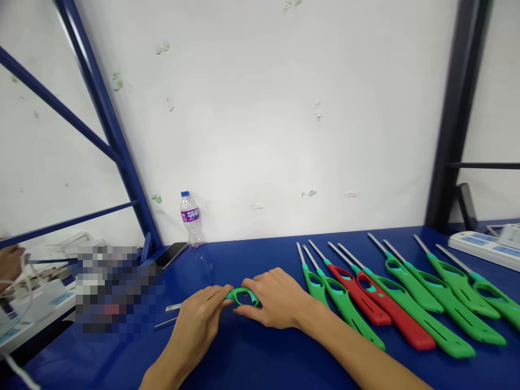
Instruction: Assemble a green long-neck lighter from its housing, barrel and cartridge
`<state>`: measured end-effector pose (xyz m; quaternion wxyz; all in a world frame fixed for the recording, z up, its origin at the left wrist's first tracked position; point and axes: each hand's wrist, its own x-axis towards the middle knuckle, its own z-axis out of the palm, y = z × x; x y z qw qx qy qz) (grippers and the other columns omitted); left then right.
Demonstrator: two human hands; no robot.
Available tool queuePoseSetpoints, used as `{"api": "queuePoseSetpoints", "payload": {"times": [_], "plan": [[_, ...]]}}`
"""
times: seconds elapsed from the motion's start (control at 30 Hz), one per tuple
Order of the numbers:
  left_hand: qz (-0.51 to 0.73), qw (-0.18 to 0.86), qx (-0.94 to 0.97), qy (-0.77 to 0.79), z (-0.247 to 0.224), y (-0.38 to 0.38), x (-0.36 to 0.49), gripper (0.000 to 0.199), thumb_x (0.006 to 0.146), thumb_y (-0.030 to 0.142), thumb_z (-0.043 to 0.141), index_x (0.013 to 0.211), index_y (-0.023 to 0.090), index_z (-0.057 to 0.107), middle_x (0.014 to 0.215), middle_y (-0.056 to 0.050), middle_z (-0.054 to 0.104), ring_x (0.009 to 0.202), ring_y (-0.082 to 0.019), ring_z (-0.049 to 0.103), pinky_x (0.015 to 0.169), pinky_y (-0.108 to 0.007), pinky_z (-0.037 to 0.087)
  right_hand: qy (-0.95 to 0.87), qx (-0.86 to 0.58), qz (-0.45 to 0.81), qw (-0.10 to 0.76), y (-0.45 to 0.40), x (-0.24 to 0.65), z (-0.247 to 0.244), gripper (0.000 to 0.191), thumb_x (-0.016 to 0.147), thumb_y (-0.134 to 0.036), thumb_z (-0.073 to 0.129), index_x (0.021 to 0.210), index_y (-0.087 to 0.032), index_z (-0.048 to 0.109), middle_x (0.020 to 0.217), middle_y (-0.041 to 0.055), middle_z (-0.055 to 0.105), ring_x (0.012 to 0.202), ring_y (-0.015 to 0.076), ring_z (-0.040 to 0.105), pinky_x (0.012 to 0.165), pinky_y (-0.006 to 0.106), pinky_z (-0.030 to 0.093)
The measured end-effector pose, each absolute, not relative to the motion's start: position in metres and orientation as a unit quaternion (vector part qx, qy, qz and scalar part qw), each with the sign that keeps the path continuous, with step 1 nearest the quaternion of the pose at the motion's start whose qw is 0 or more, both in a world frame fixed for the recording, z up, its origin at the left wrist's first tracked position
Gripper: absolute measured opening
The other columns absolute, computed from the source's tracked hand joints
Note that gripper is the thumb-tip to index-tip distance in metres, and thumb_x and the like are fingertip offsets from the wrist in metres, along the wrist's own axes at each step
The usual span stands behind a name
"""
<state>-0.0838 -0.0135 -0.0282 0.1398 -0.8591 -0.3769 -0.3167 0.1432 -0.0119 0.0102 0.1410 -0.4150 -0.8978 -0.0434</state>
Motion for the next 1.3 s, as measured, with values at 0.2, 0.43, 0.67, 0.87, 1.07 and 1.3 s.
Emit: {"api": "queuePoseSetpoints", "payload": {"times": [0.2, 0.43, 0.67, 0.87, 1.07, 1.3], "plan": [[-0.280, 0.120, -0.854, -0.422, -0.023, -0.022, -0.080, 0.020, 0.101, 0.011, 0.052, 0.099, 0.022, 0.068, 0.083, -0.001, 0.073, 0.073, -0.023, 0.070, 0.066, -0.034, 0.052, -0.898, -0.408, -0.032, 0.162, -0.009, 0.144, -0.001, 0.043, 0.102, -0.058, 0.056, 0.122, -0.022, 0.070, 0.098, 0.0070, 0.079, 0.088, 0.0303, 0.076, 0.068, 0.034, 0.038], [-0.252, 0.104, -0.850, -0.451, -0.022, -0.027, -0.079, 0.020, 0.103, 0.012, 0.051, 0.112, 0.022, 0.066, 0.095, -0.003, 0.074, 0.088, -0.024, 0.072, 0.075, -0.035, 0.054, -0.897, -0.411, -0.025, 0.162, -0.011, 0.143, 0.001, 0.043, 0.102, -0.054, 0.057, 0.128, -0.022, 0.070, 0.105, 0.0089, 0.079, 0.092, 0.0327, 0.076, 0.075, 0.037, 0.045], [-0.191, 0.123, -0.880, -0.418, -0.021, -0.024, -0.075, 0.025, 0.104, 0.013, 0.054, 0.127, 0.019, 0.061, 0.104, -0.004, 0.074, 0.093, -0.025, 0.071, 0.076, -0.038, 0.058, -0.879, -0.457, 0.035, 0.129, -0.010, 0.148, 0.005, 0.046, 0.104, -0.060, 0.046, 0.118, -0.025, 0.073, 0.099, 0.0103, 0.079, 0.096, 0.0347, 0.072, 0.083, 0.040, 0.045], [-0.147, 0.140, -0.897, -0.393, -0.015, -0.028, -0.079, 0.028, 0.104, 0.014, 0.053, 0.132, 0.017, 0.058, 0.106, -0.005, 0.074, 0.094, -0.026, 0.071, 0.068, -0.035, 0.056, -0.889, -0.429, 0.111, 0.116, -0.011, 0.148, 0.010, 0.046, 0.106, -0.057, 0.042, 0.096, -0.024, 0.072, 0.093, 0.0064, 0.078, 0.085, 0.0276, 0.069, 0.080, 0.037, 0.042], [-0.130, 0.149, -0.896, -0.398, -0.011, -0.035, -0.078, 0.023, 0.100, 0.009, 0.051, 0.119, 0.018, 0.060, 0.097, -0.003, 0.072, 0.083, -0.024, 0.070, 0.067, -0.036, 0.055, -0.881, -0.429, 0.144, 0.138, -0.011, 0.149, 0.007, 0.048, 0.105, -0.060, 0.044, 0.106, -0.025, 0.076, 0.100, 0.0080, 0.079, 0.093, 0.0293, 0.069, 0.083, 0.036, 0.045], [-0.123, 0.138, -0.885, -0.427, -0.010, -0.032, -0.077, 0.018, 0.097, 0.007, 0.049, 0.104, 0.020, 0.060, 0.092, -0.002, 0.071, 0.080, -0.023, 0.070, 0.067, -0.035, 0.052, -0.882, -0.422, 0.130, 0.165, -0.005, 0.150, -0.008, 0.055, 0.104, -0.067, 0.042, 0.114, -0.026, 0.078, 0.103, 0.0090, 0.079, 0.094, 0.0300, 0.069, 0.084, 0.036, 0.046]]}}
